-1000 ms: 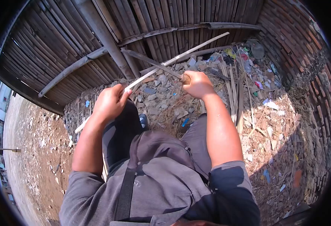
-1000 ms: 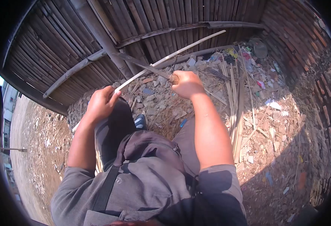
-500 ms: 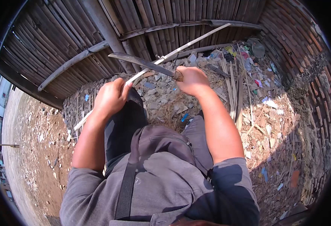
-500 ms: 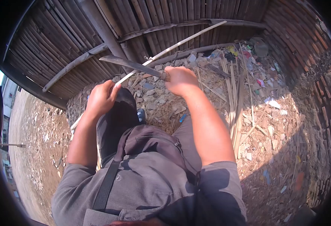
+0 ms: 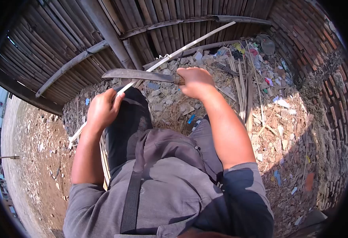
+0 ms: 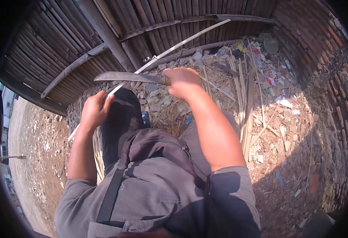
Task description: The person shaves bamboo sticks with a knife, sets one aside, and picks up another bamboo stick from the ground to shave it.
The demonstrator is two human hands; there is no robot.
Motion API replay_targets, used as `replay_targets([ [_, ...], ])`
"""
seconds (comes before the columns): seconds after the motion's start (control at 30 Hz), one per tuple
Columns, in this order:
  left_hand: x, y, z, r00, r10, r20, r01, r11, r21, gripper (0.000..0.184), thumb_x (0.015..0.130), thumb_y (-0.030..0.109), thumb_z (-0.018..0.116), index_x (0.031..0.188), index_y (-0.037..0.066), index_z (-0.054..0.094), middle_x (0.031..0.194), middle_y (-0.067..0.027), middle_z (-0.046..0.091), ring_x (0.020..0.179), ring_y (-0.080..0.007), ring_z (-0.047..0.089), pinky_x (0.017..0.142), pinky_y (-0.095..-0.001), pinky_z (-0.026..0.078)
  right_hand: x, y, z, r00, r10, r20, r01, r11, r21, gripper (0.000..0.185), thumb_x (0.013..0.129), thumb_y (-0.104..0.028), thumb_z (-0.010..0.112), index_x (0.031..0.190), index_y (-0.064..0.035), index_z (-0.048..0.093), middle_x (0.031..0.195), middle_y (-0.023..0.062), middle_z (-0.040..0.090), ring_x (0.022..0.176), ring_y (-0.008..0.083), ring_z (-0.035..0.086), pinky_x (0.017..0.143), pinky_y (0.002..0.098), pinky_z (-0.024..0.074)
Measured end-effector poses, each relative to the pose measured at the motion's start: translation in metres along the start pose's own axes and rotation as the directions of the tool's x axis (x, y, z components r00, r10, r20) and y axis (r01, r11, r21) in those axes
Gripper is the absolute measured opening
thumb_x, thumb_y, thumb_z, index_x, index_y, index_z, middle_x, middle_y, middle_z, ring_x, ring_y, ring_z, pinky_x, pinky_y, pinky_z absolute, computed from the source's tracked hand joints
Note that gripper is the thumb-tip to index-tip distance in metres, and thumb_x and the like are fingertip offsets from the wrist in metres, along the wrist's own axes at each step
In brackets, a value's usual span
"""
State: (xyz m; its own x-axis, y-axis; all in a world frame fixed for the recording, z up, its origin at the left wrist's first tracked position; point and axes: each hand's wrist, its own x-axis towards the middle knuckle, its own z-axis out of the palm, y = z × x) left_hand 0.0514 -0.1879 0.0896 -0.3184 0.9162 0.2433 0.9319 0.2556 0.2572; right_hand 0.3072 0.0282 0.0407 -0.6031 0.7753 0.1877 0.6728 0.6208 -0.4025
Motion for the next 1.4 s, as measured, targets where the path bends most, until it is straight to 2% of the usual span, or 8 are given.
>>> replay_targets([
  [0.17,-0.032,-0.071,-0.036,0.993,-0.110,-0.037,0.114,0.987,0.114,0.047,0.102,0.041,0.066,0.081,0.000,0.061,0.069,-0.0232,0.062,0.067,-0.0460,0.061,0.062,-0.0521,0.047,0.031,0.145,0.005,0.801,0.578,-0.156,-0.490,0.782,0.384,0.029,0.082,-0.020,0.070,0.103,-0.0003,0.073,0.098,0.0222,0.076,0.093,0.0381,0.074,0.086,0.0438,0.0569],
  [0.33,-0.083,-0.140,-0.045,0.934,-0.346,-0.087,0.355,0.929,0.108,0.047,0.104,0.041,0.063,0.084,-0.001,0.063,0.069,-0.0238,0.062,0.066,-0.0450,0.061,0.062,-0.0496,0.046,0.015,0.188,0.007,0.648,0.761,0.038,-0.174,0.100,0.980,0.011,0.092,-0.018,0.072,0.090,-0.0112,0.063,0.068,-0.0041,0.054,0.054,0.0098,0.051,0.050,0.0282,0.0429],
  [0.6,-0.186,-0.238,0.018,0.812,-0.572,-0.120,0.577,0.817,0.011,0.047,0.101,0.044,0.068,0.087,-0.001,0.068,0.069,-0.0196,0.065,0.061,-0.0341,0.061,0.062,-0.0443,0.047,0.011,0.196,0.001,0.650,0.751,0.118,-0.101,-0.069,0.992,0.018,0.089,-0.017,0.074,0.085,-0.0168,0.057,0.067,-0.0059,0.053,0.054,0.0085,0.051,0.052,0.0313,0.0424],
  [0.73,-0.237,-0.254,0.032,0.672,-0.728,-0.132,0.738,0.673,0.047,0.043,0.100,0.042,0.070,0.092,0.000,0.071,0.077,-0.0210,0.068,0.073,-0.0363,0.068,0.069,-0.0455,0.051,0.013,0.202,0.008,0.642,0.758,0.116,-0.111,-0.058,0.992,0.020,0.089,-0.017,0.074,0.082,-0.0180,0.056,0.065,-0.0066,0.053,0.053,0.0081,0.051,0.052,0.0310,0.0421],
  [0.8,-0.257,-0.259,0.035,0.670,-0.733,-0.117,0.726,0.616,0.305,0.052,0.095,0.041,0.073,0.133,0.009,0.061,0.133,-0.0208,0.064,0.120,-0.0399,0.062,0.101,-0.0492,0.050,0.017,0.202,0.007,0.625,0.776,0.082,-0.122,-0.007,0.993,0.021,0.090,-0.017,0.074,0.080,-0.0183,0.055,0.064,-0.0068,0.054,0.053,0.0082,0.051,0.052,0.0309,0.0420],
  [0.87,-0.281,-0.296,0.056,0.652,-0.757,-0.042,0.743,0.626,0.239,0.060,0.093,0.041,0.075,0.140,0.008,0.056,0.139,-0.0215,0.060,0.127,-0.0395,0.058,0.106,-0.0500,0.048,0.017,0.185,-0.003,0.570,0.822,-0.005,-0.097,0.074,0.993,0.019,0.090,-0.016,0.074,0.082,-0.0168,0.057,0.065,-0.0060,0.055,0.053,0.0082,0.051,0.050,0.0274,0.0397],
  [1.1,-0.221,-0.273,0.074,0.665,-0.726,0.176,0.740,0.672,-0.029,0.048,0.092,0.039,0.079,0.121,0.001,0.070,0.115,-0.0194,0.074,0.099,-0.0323,0.073,0.094,-0.0434,0.056,0.000,0.224,-0.027,0.661,0.740,-0.123,-0.210,0.340,0.917,0.021,0.094,-0.025,0.079,0.087,-0.0165,0.061,0.070,-0.0070,0.052,0.056,0.0070,0.049,0.050,0.0242,0.0366],
  [1.4,0.002,-0.213,0.090,0.854,-0.519,-0.027,0.393,0.679,-0.620,0.025,0.099,0.021,0.075,0.112,0.000,0.071,0.091,-0.0062,0.075,0.080,-0.0092,0.067,0.072,-0.0287,0.055,-0.206,0.344,0.160,0.706,0.708,0.031,-0.658,0.639,0.398,0.034,0.091,-0.034,0.075,0.093,-0.0029,0.062,0.084,0.0048,0.069,0.074,0.0252,0.064,0.072,0.0406,0.0513],
])
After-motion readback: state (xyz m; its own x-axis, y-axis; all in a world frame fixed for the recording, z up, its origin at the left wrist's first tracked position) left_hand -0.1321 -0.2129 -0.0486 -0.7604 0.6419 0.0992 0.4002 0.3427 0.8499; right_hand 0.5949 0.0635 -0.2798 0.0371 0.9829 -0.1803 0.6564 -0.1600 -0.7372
